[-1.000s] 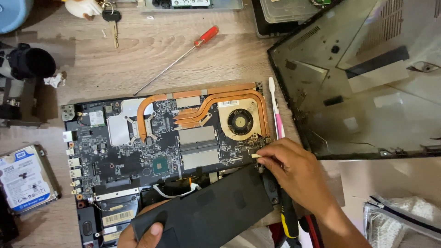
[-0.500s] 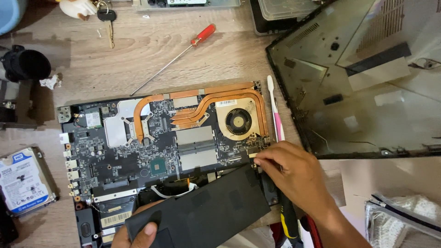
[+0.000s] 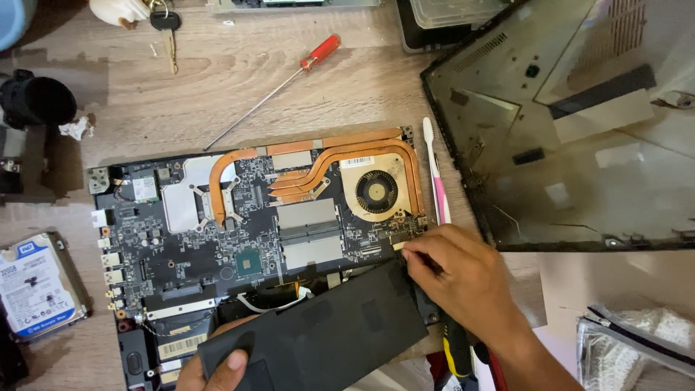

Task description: Disassembling a laptop to remove the internal battery, involving unscrewing and disconnecting components.

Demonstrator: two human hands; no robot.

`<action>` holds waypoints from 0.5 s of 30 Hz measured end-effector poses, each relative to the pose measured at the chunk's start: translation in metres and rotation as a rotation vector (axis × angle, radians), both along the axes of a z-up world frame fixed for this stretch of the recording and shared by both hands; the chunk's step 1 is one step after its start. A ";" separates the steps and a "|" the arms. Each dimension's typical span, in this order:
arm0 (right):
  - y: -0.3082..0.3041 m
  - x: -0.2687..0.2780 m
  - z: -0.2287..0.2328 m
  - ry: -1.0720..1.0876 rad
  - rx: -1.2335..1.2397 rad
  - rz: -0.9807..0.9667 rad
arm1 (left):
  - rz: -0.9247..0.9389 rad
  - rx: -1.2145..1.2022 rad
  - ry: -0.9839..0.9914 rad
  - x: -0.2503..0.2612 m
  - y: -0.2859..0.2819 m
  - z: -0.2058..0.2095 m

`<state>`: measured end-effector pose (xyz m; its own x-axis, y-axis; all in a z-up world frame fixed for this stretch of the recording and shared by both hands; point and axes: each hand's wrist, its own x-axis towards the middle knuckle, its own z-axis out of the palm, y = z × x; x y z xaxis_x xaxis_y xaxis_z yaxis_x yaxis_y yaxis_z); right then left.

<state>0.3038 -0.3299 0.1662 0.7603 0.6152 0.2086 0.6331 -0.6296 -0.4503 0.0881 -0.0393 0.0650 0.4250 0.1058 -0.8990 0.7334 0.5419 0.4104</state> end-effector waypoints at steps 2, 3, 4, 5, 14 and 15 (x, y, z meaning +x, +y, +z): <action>0.002 0.000 0.000 -0.021 -0.001 0.002 | 0.040 0.013 0.033 0.006 -0.002 0.010; 0.002 -0.001 -0.001 -0.047 -0.019 0.001 | 0.061 -0.001 0.042 0.006 -0.003 0.012; 0.002 -0.002 -0.001 -0.072 -0.037 0.000 | 0.083 -0.016 0.050 0.006 -0.004 0.014; 0.004 -0.002 0.001 -0.073 -0.038 0.001 | 0.084 -0.016 0.050 0.009 -0.005 0.018; 0.008 0.003 0.007 -0.029 -0.028 0.014 | -0.034 0.019 -0.005 -0.001 -0.005 0.001; 0.008 0.003 0.006 -0.021 -0.026 0.000 | -0.007 0.071 -0.004 0.002 -0.007 0.007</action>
<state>0.3063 -0.3222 0.1722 0.7559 0.6206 0.2085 0.6423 -0.6410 -0.4202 0.0898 -0.0465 0.0722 0.4293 0.1660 -0.8878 0.7355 0.5062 0.4503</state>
